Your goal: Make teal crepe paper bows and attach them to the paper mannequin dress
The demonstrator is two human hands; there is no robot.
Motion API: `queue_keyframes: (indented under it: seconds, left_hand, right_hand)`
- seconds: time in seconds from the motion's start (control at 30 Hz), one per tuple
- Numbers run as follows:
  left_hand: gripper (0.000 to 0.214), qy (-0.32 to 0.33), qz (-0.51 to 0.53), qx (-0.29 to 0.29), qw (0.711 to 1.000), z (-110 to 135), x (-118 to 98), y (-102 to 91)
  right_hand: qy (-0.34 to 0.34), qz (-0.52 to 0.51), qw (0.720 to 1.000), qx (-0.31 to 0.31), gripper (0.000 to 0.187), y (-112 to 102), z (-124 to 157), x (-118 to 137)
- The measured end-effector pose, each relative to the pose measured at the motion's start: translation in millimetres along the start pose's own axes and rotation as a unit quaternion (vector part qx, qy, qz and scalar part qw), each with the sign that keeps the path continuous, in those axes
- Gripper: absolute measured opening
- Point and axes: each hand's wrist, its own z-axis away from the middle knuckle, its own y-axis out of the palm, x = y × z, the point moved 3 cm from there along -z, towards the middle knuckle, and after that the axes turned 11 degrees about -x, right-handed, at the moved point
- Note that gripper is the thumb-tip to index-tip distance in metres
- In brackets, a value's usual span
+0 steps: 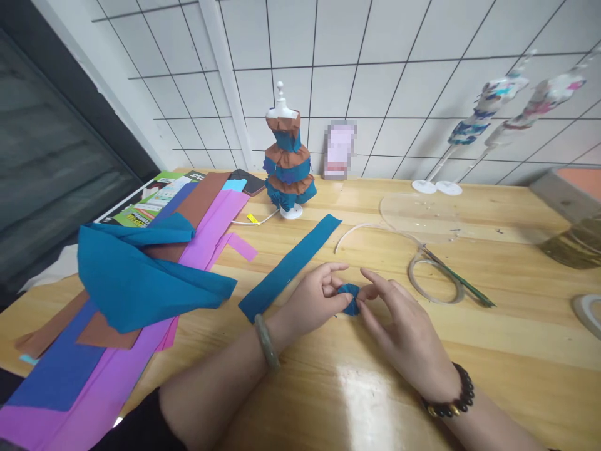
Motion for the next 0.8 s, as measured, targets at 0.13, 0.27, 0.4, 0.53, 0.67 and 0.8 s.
queue_keyframes:
  seconds: [0.13, 0.27, 0.4, 0.53, 0.67, 0.8]
  left_hand:
    - [0.048, 0.004, 0.004, 0.002, 1.0, -1.3, 2.3, -1.1]
    - [0.046, -0.005, 0.015, -0.003, 1.0, -1.4, -0.1, -1.9]
    - [0.045, -0.009, 0.014, -0.008, 1.0, -1.6, -0.8, -1.4]
    - [0.045, -0.009, 0.007, -0.01, 1.0, -2.2, 1.8, -0.9]
    - [0.045, -0.002, -0.001, -0.004, 1.0, -1.7, 1.8, -1.3]
    - [0.043, -0.015, -0.025, -0.015, 0.999, 0.0, -1.0, -2.6]
  right_hand:
    - [0.007, -0.006, 1.0, 0.001, 0.046, 0.0, 0.3, -0.8]
    - [0.014, -0.025, 1.0, 0.002, 0.048, -0.9, 0.8, -1.7]
    - [0.003, -0.036, 0.999, 0.002, 0.05, -2.1, 0.5, 1.7]
    - [-0.01, -0.037, 0.999, 0.005, 0.049, -2.6, -0.9, 5.6]
    - [-0.013, -0.029, 1.0, 0.002, 0.049, -2.2, -1.5, 3.9]
    - [-0.008, -0.022, 1.0, 0.002, 0.049, -1.2, -0.5, -0.1]
